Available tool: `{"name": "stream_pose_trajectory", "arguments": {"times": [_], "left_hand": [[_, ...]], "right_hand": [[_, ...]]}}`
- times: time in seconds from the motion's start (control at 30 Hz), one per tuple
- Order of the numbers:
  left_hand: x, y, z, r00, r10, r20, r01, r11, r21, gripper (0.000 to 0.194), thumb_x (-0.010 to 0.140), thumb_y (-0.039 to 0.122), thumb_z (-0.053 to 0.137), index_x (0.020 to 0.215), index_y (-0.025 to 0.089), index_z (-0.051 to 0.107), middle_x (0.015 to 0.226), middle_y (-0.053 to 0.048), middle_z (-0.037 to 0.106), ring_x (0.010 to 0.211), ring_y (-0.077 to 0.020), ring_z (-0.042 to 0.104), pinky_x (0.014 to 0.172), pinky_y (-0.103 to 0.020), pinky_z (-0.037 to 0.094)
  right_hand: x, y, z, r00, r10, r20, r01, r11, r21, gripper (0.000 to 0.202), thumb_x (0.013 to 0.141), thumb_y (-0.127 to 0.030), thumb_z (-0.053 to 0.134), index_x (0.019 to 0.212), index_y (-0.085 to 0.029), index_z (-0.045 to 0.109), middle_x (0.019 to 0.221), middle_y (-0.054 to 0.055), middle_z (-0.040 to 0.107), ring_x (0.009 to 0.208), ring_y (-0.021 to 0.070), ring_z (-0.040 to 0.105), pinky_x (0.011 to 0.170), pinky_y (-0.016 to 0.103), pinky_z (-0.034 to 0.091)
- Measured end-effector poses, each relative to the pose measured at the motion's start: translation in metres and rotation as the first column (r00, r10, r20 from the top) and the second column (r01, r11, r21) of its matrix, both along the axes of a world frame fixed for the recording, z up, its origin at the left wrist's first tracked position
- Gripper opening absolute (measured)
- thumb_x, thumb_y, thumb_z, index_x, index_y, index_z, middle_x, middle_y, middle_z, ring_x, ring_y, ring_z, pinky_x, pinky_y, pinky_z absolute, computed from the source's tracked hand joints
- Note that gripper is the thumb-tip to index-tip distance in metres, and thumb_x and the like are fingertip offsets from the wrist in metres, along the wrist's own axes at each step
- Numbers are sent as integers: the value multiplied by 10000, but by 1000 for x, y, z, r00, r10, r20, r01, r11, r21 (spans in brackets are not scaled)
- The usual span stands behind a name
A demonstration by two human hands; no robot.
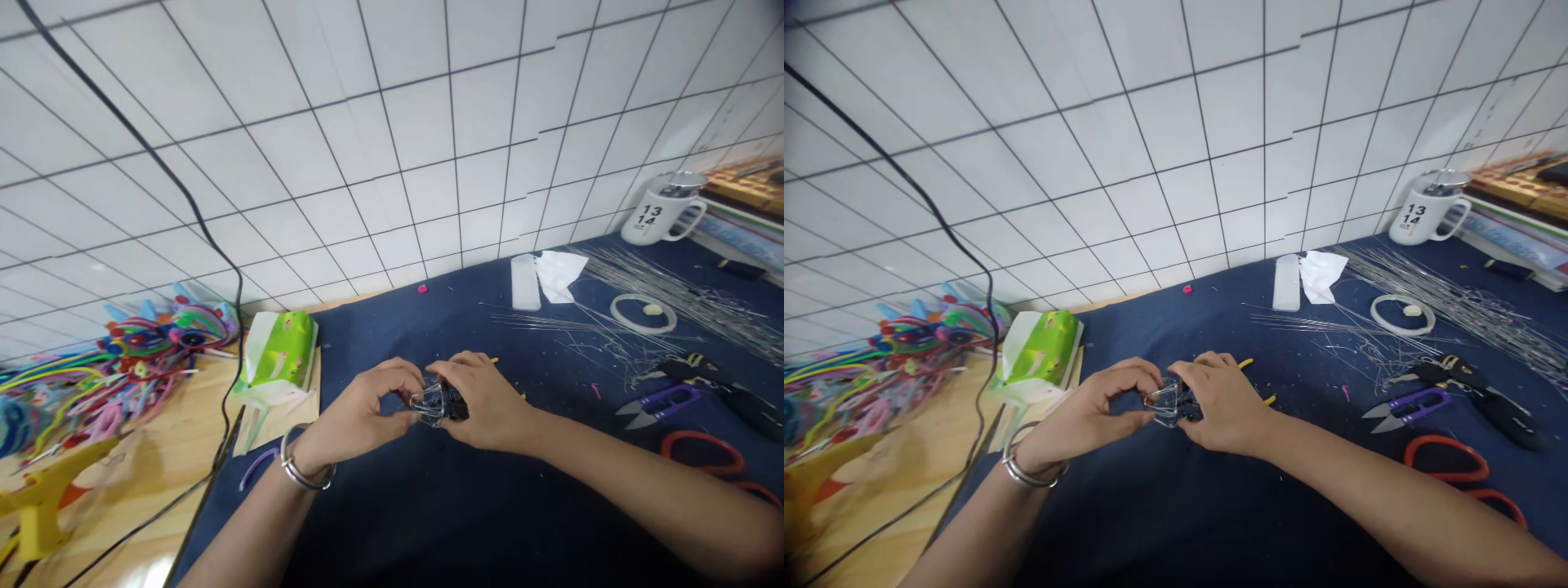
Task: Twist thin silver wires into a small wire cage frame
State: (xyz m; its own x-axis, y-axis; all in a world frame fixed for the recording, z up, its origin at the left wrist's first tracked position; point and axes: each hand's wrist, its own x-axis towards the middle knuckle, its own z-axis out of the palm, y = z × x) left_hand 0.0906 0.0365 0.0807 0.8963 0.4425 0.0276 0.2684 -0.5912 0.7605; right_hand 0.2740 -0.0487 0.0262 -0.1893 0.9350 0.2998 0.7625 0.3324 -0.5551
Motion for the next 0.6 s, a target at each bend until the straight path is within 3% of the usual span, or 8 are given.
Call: {"name": "stream_pose_trajectory", "arguments": {"times": [0.37, 0.6], "left_hand": [[-1, 6, -22, 997, -8, 75, 18, 990, -139, 258, 745, 144, 583, 1001, 172, 569, 1096, -88, 515, 846, -144, 548, 784, -309, 490], [4, 5, -33, 997, 26, 74, -20, 997, -74, 222, 710, 104, 583, 922, 169, 584, 1081, -79, 525, 912, -170, 535, 838, -347, 467]], "right_hand": [[1, 3, -9, 1000, 8, 5, -8, 997, -74, 487, 715, -246, 627, 1167, -196, 452, 976, 54, 611, 887, 215, 506, 766, 348, 361], [3, 4, -10, 999, -19, 46, 23, 996, -92, 498, 702, -222, 611, 1172, -185, 451, 953, 60, 617, 867, 219, 507, 738, 345, 381]]}}
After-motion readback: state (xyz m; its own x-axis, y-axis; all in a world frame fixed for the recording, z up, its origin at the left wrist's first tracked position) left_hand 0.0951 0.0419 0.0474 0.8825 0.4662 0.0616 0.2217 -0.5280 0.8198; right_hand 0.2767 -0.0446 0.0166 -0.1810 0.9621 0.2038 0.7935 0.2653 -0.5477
